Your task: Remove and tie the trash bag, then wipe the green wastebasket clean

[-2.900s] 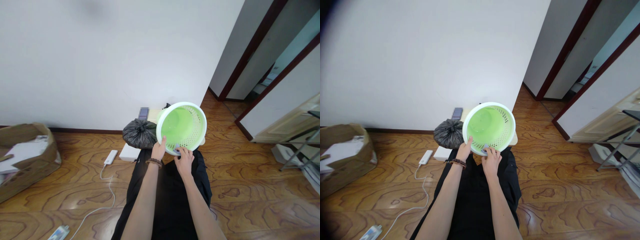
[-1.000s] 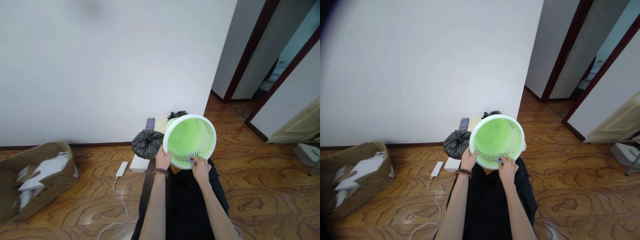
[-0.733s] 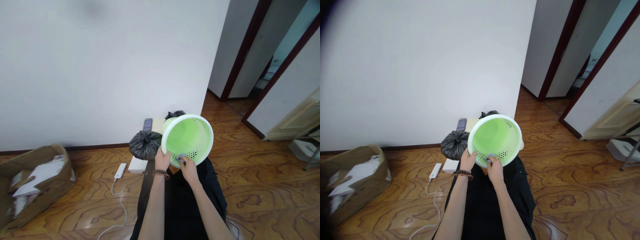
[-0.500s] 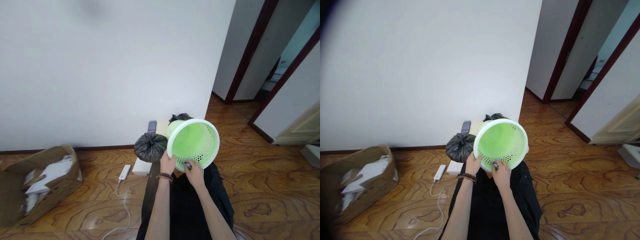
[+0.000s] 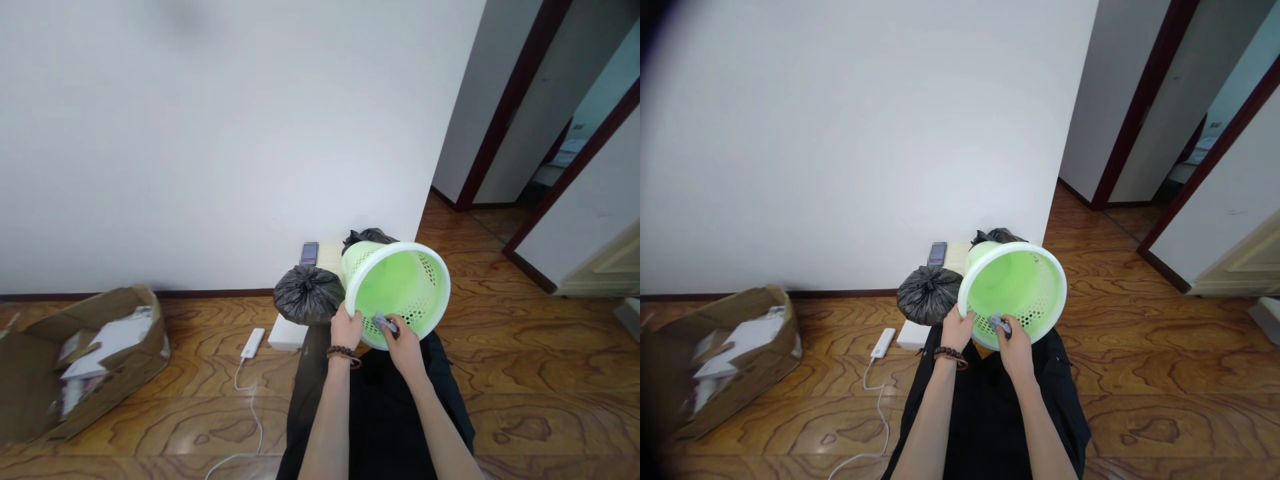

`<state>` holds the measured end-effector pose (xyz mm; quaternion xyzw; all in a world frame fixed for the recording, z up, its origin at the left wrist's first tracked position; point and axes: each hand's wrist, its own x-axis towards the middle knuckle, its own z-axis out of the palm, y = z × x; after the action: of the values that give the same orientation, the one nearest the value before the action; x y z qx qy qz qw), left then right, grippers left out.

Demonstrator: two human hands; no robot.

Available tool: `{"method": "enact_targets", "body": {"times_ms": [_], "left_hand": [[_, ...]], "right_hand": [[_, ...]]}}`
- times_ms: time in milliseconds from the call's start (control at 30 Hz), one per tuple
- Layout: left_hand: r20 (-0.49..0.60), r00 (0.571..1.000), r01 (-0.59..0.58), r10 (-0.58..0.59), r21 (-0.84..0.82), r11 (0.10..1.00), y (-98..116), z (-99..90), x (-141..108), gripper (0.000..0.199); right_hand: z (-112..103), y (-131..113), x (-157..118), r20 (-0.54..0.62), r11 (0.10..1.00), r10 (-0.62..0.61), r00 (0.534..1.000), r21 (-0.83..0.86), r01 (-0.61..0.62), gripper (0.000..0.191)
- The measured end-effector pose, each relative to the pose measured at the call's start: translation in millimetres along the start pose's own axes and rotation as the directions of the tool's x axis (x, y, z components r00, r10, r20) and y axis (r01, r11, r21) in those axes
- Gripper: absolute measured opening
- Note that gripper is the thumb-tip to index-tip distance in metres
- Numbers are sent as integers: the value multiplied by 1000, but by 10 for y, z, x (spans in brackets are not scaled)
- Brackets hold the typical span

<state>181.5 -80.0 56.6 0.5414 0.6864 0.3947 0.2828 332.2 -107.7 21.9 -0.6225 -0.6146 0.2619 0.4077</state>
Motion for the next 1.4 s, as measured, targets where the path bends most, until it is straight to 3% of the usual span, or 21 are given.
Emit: {"method": "enact_targets", "body": {"times_ms": [100, 233, 567, 667, 800, 967, 1100, 1167, 1267, 1400], "left_hand": [[-24, 999, 24, -25, -46, 999, -47, 34, 35, 20], [-48, 998, 46, -51, -108, 993, -131, 51, 86, 19], [-54, 996, 64, -73, -149, 987, -185, 76, 100, 19], [-41, 997, 59, -64, -127, 990, -131, 45, 68, 18], [-29, 999, 32, -34, -59, 998, -35, -1, 28, 19], [-21, 1000, 19, -20, -42, 999, -14, 10, 21, 20], [-36, 999, 35, -38, -91, 995, -69, 37, 43, 18], [-38, 998, 42, -46, -97, 994, -86, 34, 51, 19], [-40, 999, 33, -35, -64, 997, -70, 8, 48, 19], [-40, 999, 29, -30, -23, 999, -6, -25, 24, 17]], "right_hand": [[13, -81, 18, 16, 997, -68, 998, 22, 68, 28], [63, -38, -13, 82, 985, -117, 990, -121, 126, 29], [4, 35, 34, 258, 916, -59, 964, -370, 155, 31], [-3, 141, 116, 294, 857, -60, 954, -474, 200, 27], [-91, 280, 248, 323, 715, -81, 943, -640, 280, 25], [-227, 384, 460, 242, 607, -84, 967, -757, 242, 30], [-117, 339, 518, 209, 677, -13, 978, -717, 163, 29], [7, 268, 485, 247, 772, 21, 969, -619, 141, 30], [167, 152, 406, 320, 878, -21, 947, -447, 171, 30], [150, 102, 372, 392, 840, -106, 914, -456, 294, 29]]}}
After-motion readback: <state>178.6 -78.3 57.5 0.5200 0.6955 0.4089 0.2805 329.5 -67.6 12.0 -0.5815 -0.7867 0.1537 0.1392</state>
